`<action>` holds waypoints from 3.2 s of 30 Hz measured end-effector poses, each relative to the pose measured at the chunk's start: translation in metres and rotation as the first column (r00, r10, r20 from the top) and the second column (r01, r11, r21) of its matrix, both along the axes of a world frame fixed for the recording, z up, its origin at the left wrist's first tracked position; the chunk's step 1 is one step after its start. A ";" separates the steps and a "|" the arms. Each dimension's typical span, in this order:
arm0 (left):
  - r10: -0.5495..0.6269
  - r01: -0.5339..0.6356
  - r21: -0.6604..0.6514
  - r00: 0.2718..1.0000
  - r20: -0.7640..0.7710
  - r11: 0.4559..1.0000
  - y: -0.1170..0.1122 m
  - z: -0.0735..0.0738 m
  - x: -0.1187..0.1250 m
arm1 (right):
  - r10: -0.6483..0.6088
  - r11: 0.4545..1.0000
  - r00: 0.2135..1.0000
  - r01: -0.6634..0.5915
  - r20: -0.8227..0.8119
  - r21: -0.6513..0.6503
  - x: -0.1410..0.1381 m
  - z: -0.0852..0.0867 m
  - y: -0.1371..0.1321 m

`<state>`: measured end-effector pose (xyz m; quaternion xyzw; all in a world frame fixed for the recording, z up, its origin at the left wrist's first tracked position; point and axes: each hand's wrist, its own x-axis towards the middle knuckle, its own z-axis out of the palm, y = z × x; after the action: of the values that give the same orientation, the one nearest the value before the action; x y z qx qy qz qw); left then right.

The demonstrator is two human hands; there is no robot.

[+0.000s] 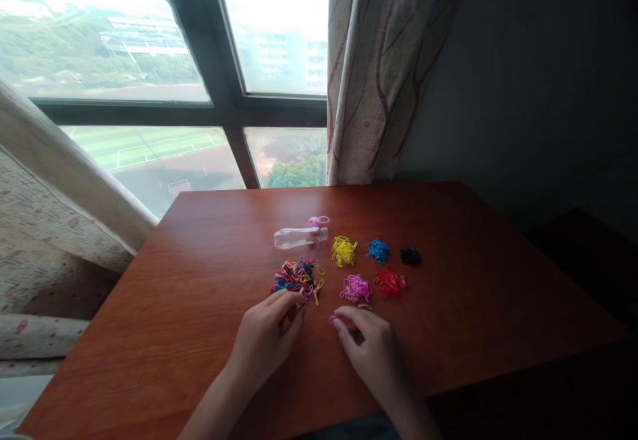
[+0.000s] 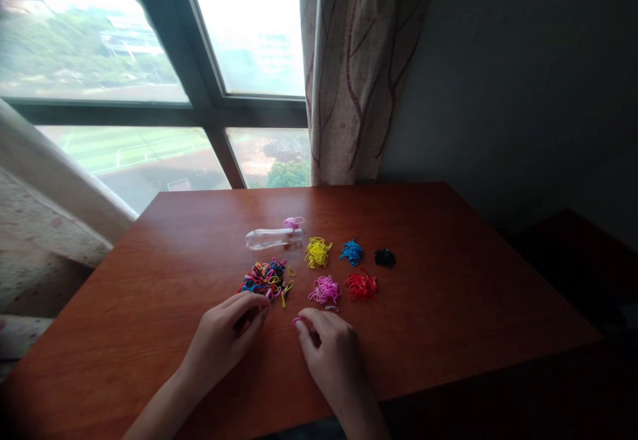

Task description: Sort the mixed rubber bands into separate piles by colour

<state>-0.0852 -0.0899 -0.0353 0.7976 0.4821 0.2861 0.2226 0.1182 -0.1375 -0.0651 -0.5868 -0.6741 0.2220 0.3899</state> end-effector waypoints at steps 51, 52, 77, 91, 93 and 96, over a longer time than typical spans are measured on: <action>0.086 -0.087 -0.006 0.991 -0.104 0.996 -0.021 -0.011 -0.022 | -0.072 0.997 0.952 0.057 0.299 0.056 -0.035 0.001 0.010; 0.087 -0.089 -0.009 0.990 -0.108 0.996 -0.021 -0.011 -0.022 | -0.077 0.997 0.949 0.069 0.307 0.038 -0.035 0.002 0.011; 0.160 -0.162 -0.004 0.980 -0.122 0.987 -0.019 -0.008 -0.022 | -0.179 0.983 0.944 0.161 0.278 0.087 -0.029 0.011 0.022; 0.133 -0.130 0.035 0.982 -0.131 0.991 -0.020 -0.010 -0.023 | -0.348 0.937 0.827 0.316 0.440 0.147 0.021 0.033 0.093; 0.135 -0.133 0.031 0.982 -0.134 0.991 -0.020 -0.010 -0.022 | -0.349 0.937 0.827 0.320 0.440 0.143 0.018 0.032 0.090; 0.138 -0.136 0.022 0.981 -0.135 0.990 -0.021 -0.010 -0.022 | -0.325 0.946 0.848 0.292 0.418 0.143 0.011 0.030 0.079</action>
<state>-0.1072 -0.1106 -0.0456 0.7816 0.5479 0.2489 0.1640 0.1293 -0.0583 -0.0353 -0.7072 -0.6487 -0.0054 0.2812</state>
